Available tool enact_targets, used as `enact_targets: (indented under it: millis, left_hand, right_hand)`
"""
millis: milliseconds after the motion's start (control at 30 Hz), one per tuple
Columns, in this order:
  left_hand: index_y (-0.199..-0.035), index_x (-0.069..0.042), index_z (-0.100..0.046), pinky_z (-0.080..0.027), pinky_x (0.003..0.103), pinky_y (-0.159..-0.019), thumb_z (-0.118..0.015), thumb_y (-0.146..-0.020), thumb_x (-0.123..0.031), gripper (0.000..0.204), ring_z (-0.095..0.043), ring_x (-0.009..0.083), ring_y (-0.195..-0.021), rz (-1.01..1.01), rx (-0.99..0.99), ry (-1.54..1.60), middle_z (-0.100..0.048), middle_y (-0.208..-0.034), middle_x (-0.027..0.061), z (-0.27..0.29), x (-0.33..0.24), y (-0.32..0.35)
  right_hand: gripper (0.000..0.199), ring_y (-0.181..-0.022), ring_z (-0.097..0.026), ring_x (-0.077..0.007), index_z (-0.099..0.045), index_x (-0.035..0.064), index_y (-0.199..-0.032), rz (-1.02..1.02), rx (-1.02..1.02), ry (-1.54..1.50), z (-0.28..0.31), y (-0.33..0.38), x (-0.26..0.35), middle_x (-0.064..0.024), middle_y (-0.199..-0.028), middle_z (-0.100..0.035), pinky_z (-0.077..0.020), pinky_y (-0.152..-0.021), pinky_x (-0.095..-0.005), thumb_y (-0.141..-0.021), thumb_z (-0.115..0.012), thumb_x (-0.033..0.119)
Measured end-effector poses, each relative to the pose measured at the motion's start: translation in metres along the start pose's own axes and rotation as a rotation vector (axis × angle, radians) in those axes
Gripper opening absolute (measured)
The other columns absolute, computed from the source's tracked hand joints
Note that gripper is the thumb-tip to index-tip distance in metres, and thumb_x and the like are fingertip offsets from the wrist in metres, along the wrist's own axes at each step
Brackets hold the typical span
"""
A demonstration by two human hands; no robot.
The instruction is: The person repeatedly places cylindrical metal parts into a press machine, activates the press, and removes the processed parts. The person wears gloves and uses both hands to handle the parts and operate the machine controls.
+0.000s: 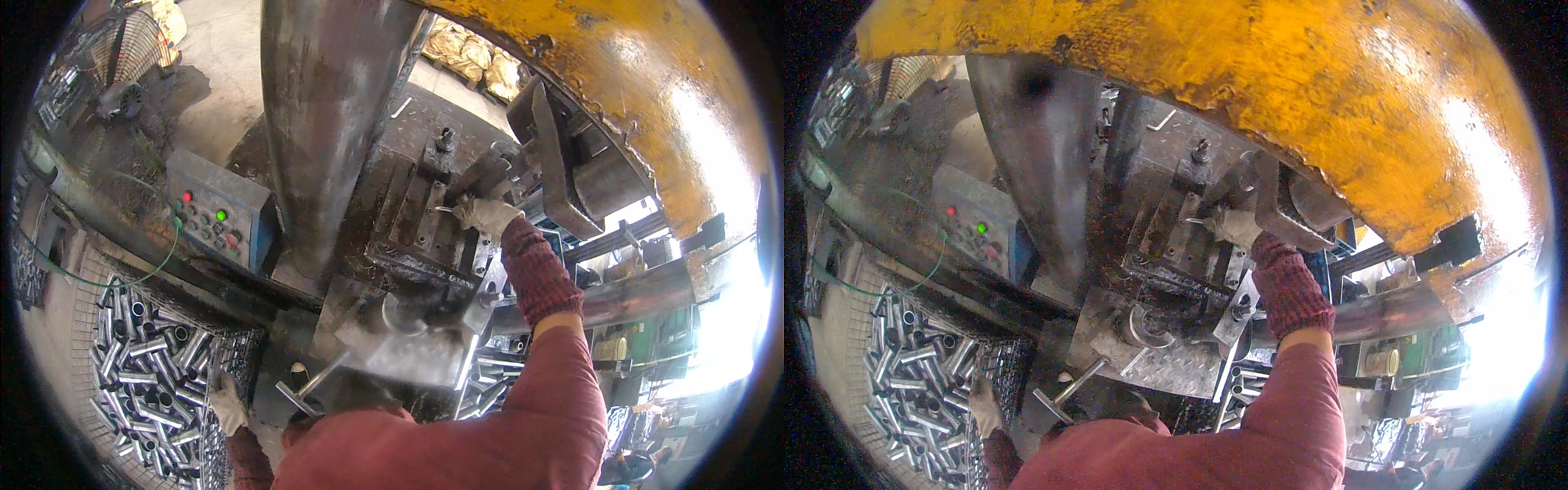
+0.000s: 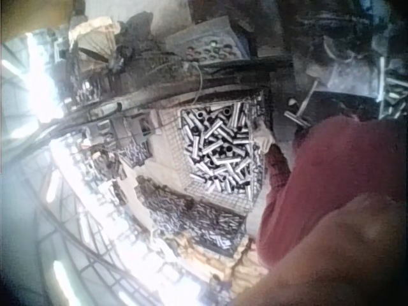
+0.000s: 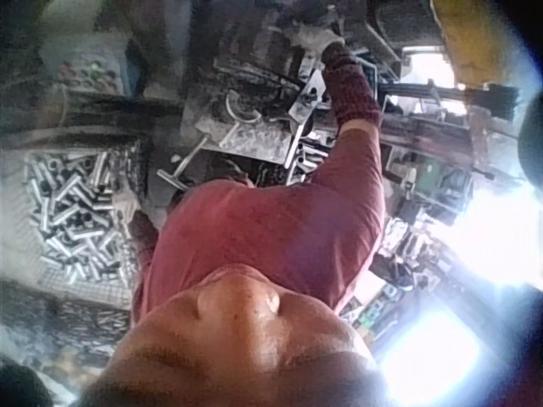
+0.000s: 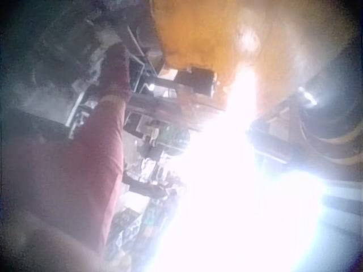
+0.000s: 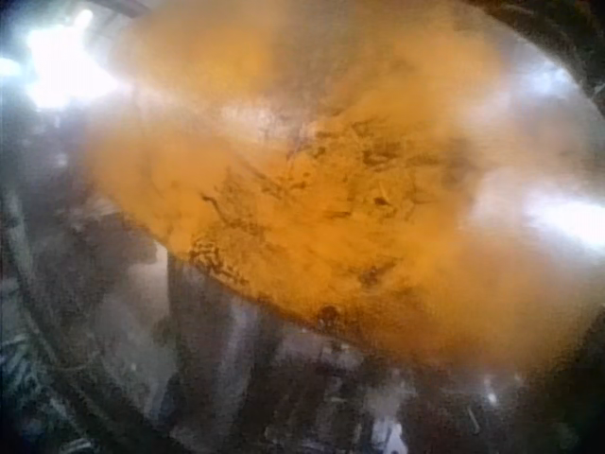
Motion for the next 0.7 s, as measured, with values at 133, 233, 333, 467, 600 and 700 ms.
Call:
enact_targets:
  millis: [133,233,333,467,600,700]
  left_hand:
    - [-0.142,0.006,-0.067,-0.052,0.043,-0.109,-0.065,-0.111,-0.036,0.052,-0.07,0.0355,-0.122,0.031,-0.002,0.092,-0.074,-0.136,0.0231,0.002,0.001,0.002]
    - [-0.141,0.007,-0.067,-0.052,0.042,-0.107,-0.066,-0.11,-0.036,0.053,-0.07,0.0329,-0.119,0.133,-0.018,0.175,-0.074,-0.133,0.0215,0.007,0.01,0.013]
    - [-0.14,0.007,-0.068,-0.053,0.041,-0.104,-0.067,-0.11,-0.037,0.053,-0.069,0.0288,-0.116,0.048,-0.062,0.1,-0.075,-0.131,0.0194,0.016,0.003,0.029]
    - [-0.14,0.007,-0.068,-0.053,0.041,-0.104,-0.068,-0.109,-0.038,0.054,-0.069,0.0276,-0.115,0.039,-0.068,0.046,-0.076,-0.13,0.0183,0.018,0.007,0.033]
    - [-0.14,0.007,-0.068,-0.05,0.043,-0.11,-0.067,-0.109,-0.04,0.057,-0.069,0.0363,-0.124,0.087,-0.02,0.074,-0.072,-0.138,0.0234,0.011,0.018,0.021]
    - [-0.14,0.008,-0.068,-0.049,0.043,-0.111,-0.066,-0.109,-0.041,0.057,-0.069,0.0368,-0.125,0.044,0.015,0.09,-0.073,-0.138,0.0242,0.004,0.011,0.017]
  right_hand:
    - [0.033,-0.094,-0.06,-0.0174,-0.069,0.0061,-0.12,0.034,0.285,-0.294,-0.007,-0.018,-0.014,-0.0054,-0.099,-0.069,-0.0506,-0.089,-0.0351,-0.108,-0.062,0.036]
    - [0.038,-0.098,-0.062,-0.0189,-0.067,0.0017,-0.121,0.074,0.104,-0.099,-0.014,-0.027,-0.032,-0.0089,-0.106,-0.069,-0.0511,-0.092,-0.0357,-0.109,-0.059,0.037]
    - [0.038,-0.097,-0.063,-0.0197,-0.066,0.0,-0.122,0.144,0.041,0.041,-0.023,-0.036,-0.038,-0.0094,-0.106,-0.069,-0.0521,-0.092,-0.0353,-0.112,-0.053,0.035]
    - [0.034,-0.095,-0.066,-0.0208,-0.065,0.0014,-0.124,0.134,0.166,-0.118,-0.023,-0.04,-0.034,-0.0072,-0.101,-0.068,-0.0537,-0.089,-0.0346,-0.114,-0.049,0.029]
    - [0.027,-0.092,-0.069,-0.0231,-0.066,0.0048,-0.122,0.059,0.211,-0.156,-0.014,-0.038,-0.032,-0.0056,-0.091,-0.067,-0.0556,-0.086,-0.0356,-0.114,-0.049,0.024]
    - [0.031,-0.088,-0.072,-0.0293,-0.07,0.0075,-0.115,0.108,0.078,0.216,-0.016,-0.035,-0.028,-0.0111,-0.086,-0.07,-0.0565,-0.08,-0.0417,-0.113,-0.05,0.03]
Point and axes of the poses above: each hand's wrist, its own y-axis away from the middle knuckle, its own z-axis out of the back of the hand, x = y × z, the point moved 8 cm from there along -y, towards the middle knuckle
